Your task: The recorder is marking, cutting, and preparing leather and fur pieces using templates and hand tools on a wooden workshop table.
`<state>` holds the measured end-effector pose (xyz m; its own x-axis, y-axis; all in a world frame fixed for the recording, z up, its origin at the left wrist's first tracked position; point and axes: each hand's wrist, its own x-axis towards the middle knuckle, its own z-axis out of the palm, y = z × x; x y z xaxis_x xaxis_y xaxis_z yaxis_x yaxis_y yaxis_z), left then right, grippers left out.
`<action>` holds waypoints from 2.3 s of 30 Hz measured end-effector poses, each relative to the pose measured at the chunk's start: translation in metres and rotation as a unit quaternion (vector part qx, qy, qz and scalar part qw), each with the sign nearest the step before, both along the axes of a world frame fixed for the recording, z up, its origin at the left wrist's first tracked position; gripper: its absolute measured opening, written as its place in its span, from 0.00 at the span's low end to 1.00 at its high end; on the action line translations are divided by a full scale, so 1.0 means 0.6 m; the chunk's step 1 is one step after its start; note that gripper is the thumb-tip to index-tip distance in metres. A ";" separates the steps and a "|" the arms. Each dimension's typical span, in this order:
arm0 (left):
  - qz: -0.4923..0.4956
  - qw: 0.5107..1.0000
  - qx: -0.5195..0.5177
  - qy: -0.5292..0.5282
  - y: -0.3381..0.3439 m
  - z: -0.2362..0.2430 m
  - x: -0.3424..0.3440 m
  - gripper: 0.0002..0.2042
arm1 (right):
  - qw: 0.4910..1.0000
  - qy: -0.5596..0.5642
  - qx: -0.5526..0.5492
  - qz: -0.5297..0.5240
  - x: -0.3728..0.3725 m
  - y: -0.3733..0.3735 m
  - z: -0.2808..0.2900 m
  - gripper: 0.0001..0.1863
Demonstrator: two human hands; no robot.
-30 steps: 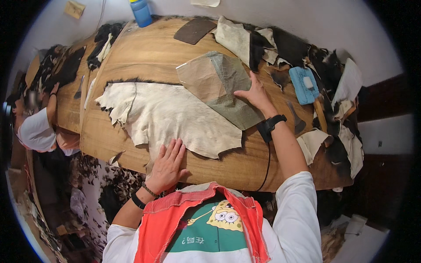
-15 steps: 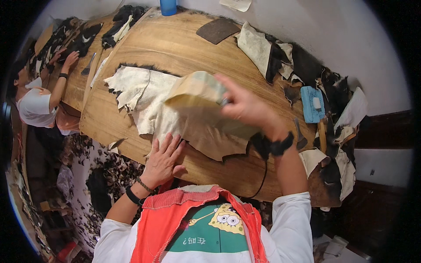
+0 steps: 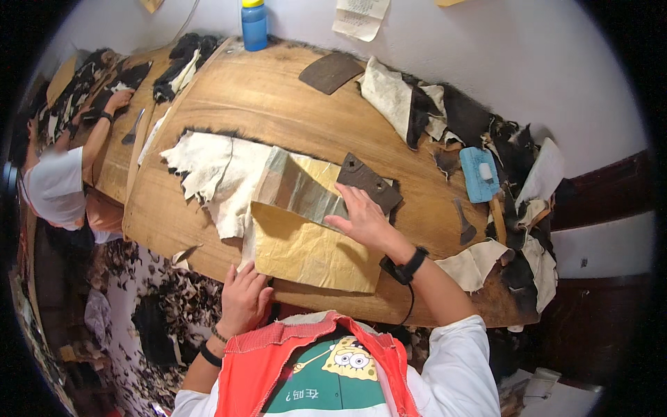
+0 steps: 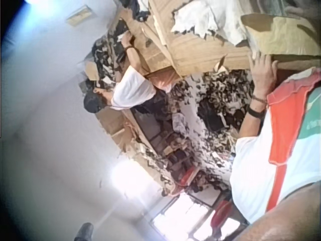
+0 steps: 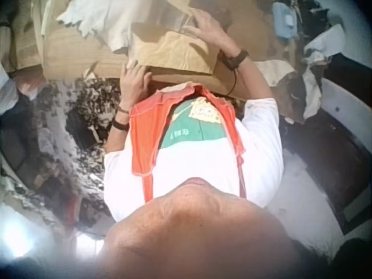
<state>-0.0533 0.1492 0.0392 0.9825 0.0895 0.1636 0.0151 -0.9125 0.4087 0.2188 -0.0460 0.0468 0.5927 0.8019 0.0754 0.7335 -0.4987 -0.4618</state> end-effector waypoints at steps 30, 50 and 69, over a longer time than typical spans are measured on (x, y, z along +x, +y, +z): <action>-0.105 0.972 0.001 0.208 0.120 -0.022 0.290 0.39 | 0.992 -0.038 -0.105 -0.063 0.068 -0.004 -0.033 0.34; -0.085 0.958 -0.027 0.274 0.119 -0.023 0.292 0.40 | 0.984 0.133 0.068 -0.096 0.084 0.014 -0.015 0.22; 0.242 0.889 -0.344 -0.182 0.221 0.043 0.280 0.08 | 0.985 0.140 0.095 -0.032 0.068 0.174 -0.062 0.27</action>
